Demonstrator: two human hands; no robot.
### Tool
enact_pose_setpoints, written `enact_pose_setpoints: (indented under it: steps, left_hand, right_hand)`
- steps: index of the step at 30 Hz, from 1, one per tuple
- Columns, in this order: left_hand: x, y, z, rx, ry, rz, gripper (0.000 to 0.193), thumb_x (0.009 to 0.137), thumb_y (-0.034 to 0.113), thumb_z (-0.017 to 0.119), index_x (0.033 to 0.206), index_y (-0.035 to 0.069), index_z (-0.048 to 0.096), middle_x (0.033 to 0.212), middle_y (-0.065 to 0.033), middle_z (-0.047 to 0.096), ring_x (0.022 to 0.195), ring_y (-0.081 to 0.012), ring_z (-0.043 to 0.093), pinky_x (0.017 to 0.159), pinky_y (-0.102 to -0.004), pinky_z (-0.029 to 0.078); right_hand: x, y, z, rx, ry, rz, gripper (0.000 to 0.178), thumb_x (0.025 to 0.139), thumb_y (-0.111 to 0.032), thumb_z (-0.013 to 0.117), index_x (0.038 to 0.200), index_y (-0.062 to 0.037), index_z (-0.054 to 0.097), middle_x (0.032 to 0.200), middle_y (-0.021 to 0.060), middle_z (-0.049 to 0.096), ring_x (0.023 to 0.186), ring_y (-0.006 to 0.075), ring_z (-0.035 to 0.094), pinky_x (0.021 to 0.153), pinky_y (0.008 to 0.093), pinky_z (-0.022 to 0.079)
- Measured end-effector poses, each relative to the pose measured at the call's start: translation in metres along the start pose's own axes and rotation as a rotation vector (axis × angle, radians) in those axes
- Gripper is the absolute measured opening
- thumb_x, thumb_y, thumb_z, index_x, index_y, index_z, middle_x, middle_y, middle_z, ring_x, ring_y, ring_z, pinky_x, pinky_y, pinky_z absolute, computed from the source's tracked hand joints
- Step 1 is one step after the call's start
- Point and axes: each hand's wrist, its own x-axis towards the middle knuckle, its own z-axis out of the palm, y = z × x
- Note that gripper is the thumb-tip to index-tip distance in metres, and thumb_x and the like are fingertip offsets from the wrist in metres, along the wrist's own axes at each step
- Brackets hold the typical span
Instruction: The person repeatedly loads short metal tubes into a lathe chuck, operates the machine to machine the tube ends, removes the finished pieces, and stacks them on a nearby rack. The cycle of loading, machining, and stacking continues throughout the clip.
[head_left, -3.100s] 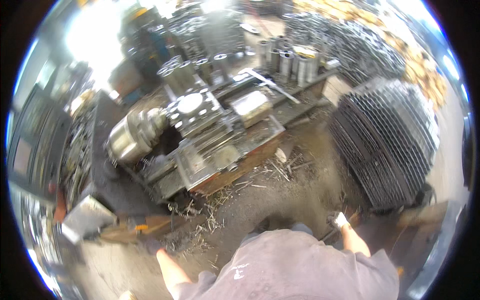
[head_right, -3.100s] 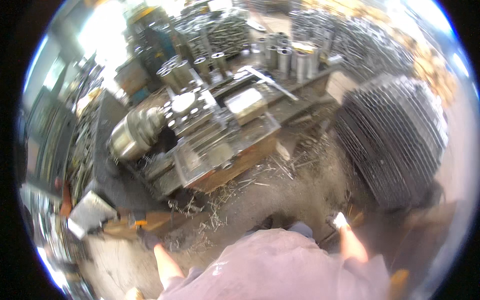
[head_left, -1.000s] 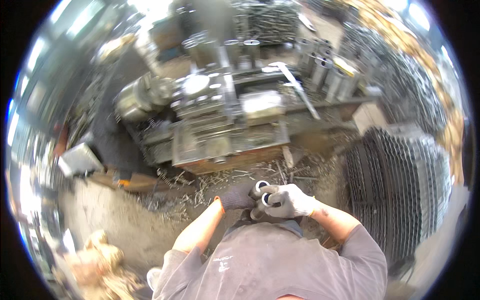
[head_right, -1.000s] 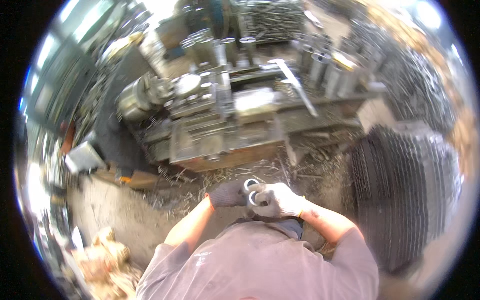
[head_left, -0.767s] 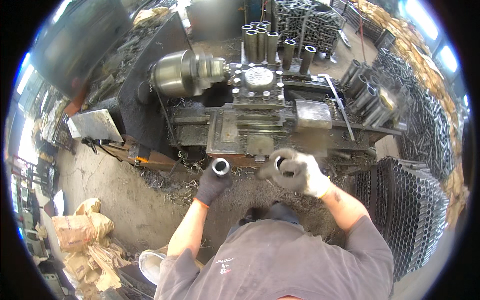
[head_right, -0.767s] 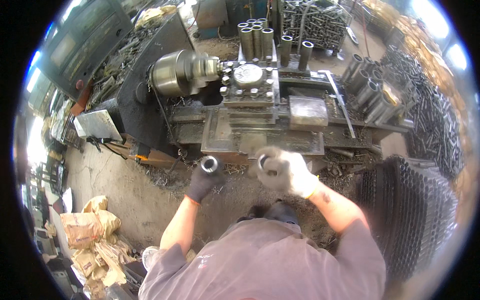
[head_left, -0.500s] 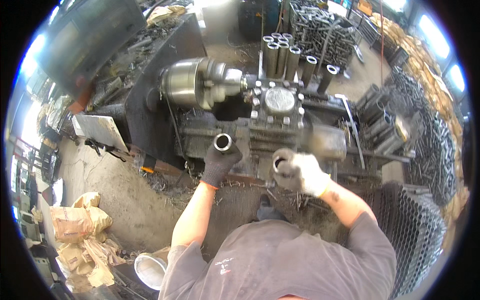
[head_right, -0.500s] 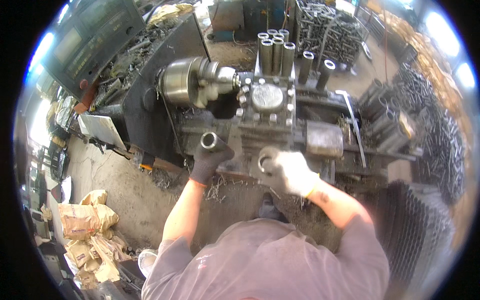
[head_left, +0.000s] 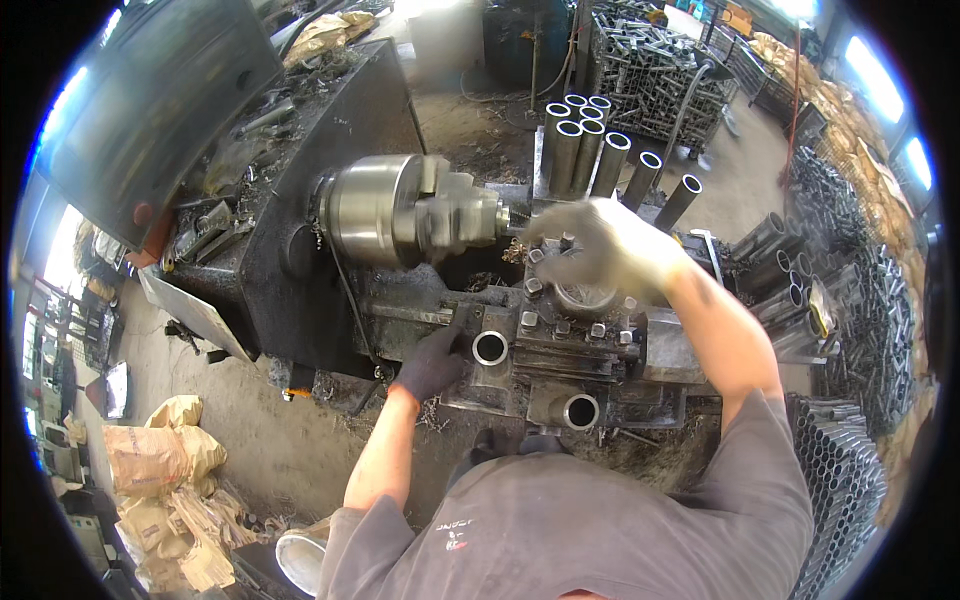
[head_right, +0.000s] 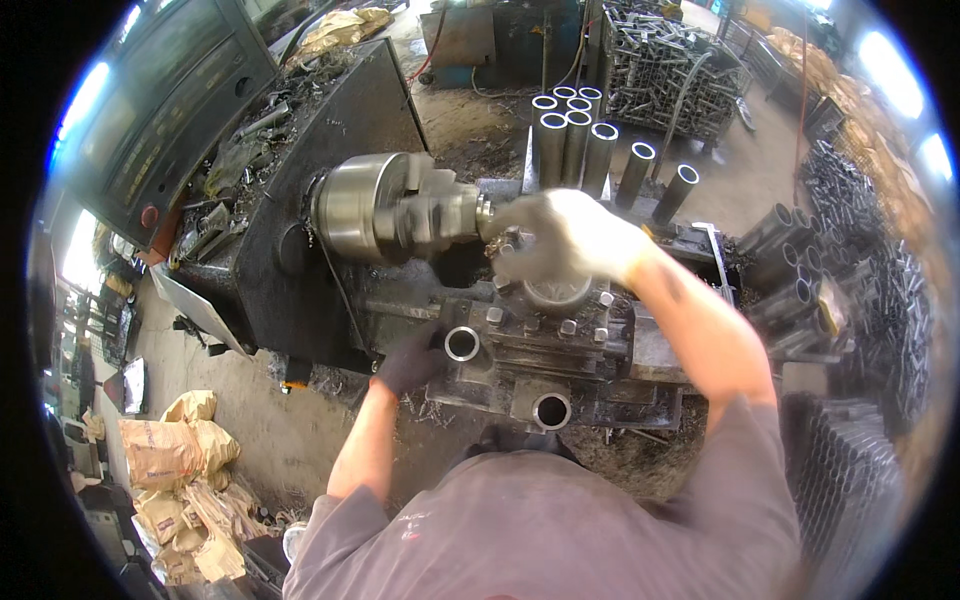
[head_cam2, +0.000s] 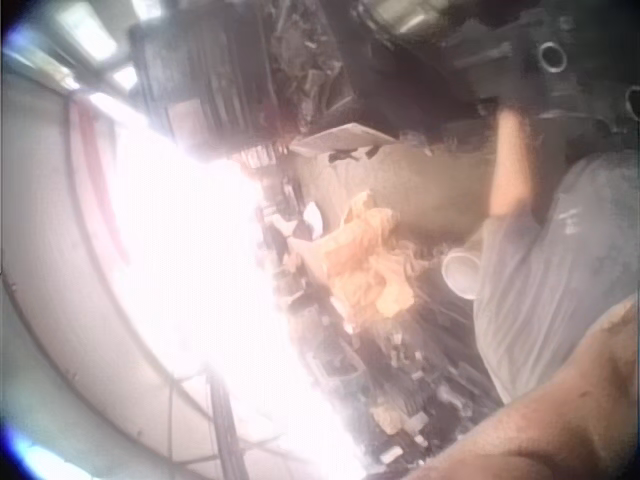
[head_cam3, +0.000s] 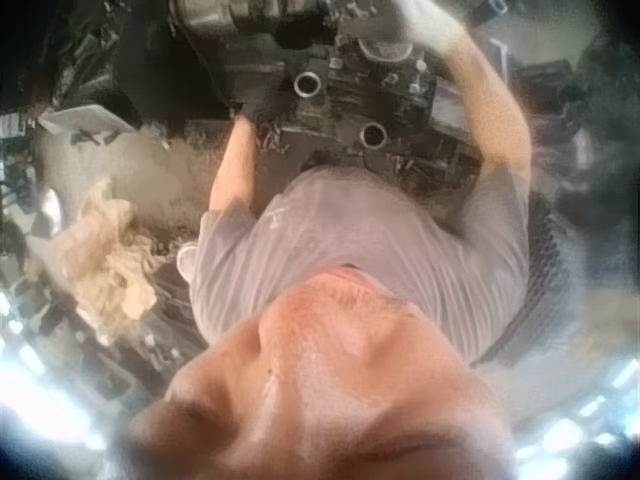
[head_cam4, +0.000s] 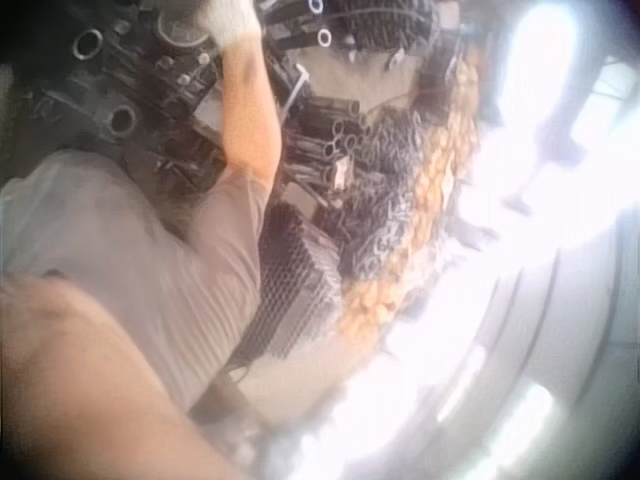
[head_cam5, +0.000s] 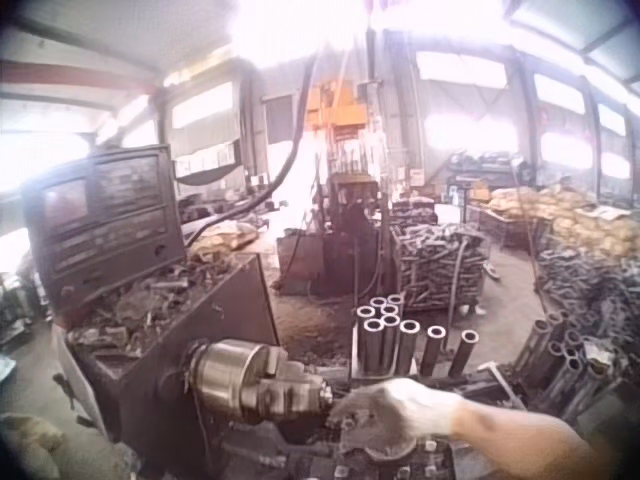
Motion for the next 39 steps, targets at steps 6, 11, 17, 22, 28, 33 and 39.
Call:
enact_pose_setpoints:
  steps: [6,11,17,22,28,33,39]
  left_hand:
    - [0.065,0.006,-0.013,0.251,0.131,0.119,0.046,0.096,0.032,0.066,0.137,0.010,0.063,0.129,-0.0176,0.072,0.116,-0.0404,0.071,0.099,-0.0519,0.055]
    - [0.002,-0.020,-0.018,-0.099,0.315,0.177,0.036,0.095,0.023,0.069,0.129,0.010,0.068,0.120,-0.0164,0.072,0.112,-0.0374,0.071,0.096,-0.0468,0.056]
    - [-0.052,-0.045,-0.033,-0.138,0.284,0.068,0.035,0.093,0.019,0.072,0.126,0.010,0.069,0.121,-0.0161,0.072,0.113,-0.0367,0.071,0.098,-0.0459,0.056]
    - [-0.059,-0.047,-0.045,-0.039,0.437,0.193,0.038,0.089,0.015,0.074,0.127,0.010,0.069,0.126,-0.0160,0.073,0.117,-0.0383,0.070,0.101,-0.0471,0.056]
    - [-0.039,-0.023,-0.074,0.233,0.686,0.488,0.047,0.087,0.012,0.075,0.133,0.008,0.068,0.130,-0.0175,0.072,0.121,-0.0398,0.069,0.103,-0.0479,0.056]
    - [0.019,0.028,-0.087,0.326,0.632,0.660,0.059,0.082,0.013,0.079,0.138,0.008,0.062,0.135,-0.0160,0.065,0.127,-0.0384,0.062,0.113,-0.0523,0.048]
    - [0.069,0.065,-0.075,0.531,0.695,0.674,0.066,0.077,0.019,0.082,0.140,0.012,0.060,0.142,-0.0151,0.058,0.139,-0.0372,0.053,0.125,-0.0580,0.034]
  right_hand:
    - [0.146,0.047,0.058,-0.420,-1.094,0.044,0.041,0.093,-0.024,0.078,0.129,-0.0053,0.076,0.122,0.0145,0.079,0.108,0.0269,0.075,0.091,0.0403,0.061]
    - [0.131,0.027,0.060,-0.085,-0.656,0.025,0.045,0.087,-0.017,0.080,0.129,0.0010,0.074,0.114,0.0162,0.081,0.101,0.0237,0.075,0.089,0.0409,0.061]
    - [0.156,0.041,0.009,-0.173,0.751,-0.017,0.034,0.091,-0.020,0.073,0.121,-0.0059,0.078,0.104,0.0190,0.081,0.084,0.0245,0.080,0.083,0.0341,0.065]
    - [0.103,0.081,-0.053,0.259,0.263,0.605,0.022,0.096,-0.012,0.076,0.116,-0.0043,0.077,0.097,0.0106,0.078,0.081,0.0166,0.074,0.074,0.0322,0.065]
    - [0.032,0.054,-0.064,0.394,1.226,0.206,0.054,0.093,-0.001,0.072,0.146,0.0024,0.061,0.114,0.0133,0.078,0.093,0.0212,0.076,0.081,0.0372,0.067]
    - [0.144,0.059,-0.040,-0.565,0.185,0.407,0.046,0.088,-0.018,0.081,0.132,-0.0061,0.073,0.120,0.0166,0.079,0.098,0.0368,0.079,0.091,0.0401,0.063]
    - [0.137,0.114,0.046,-0.148,-0.660,0.504,0.039,0.084,-0.036,0.085,0.106,-0.0042,0.082,0.089,0.0121,0.080,0.084,0.0228,0.078,0.075,0.0421,0.061]
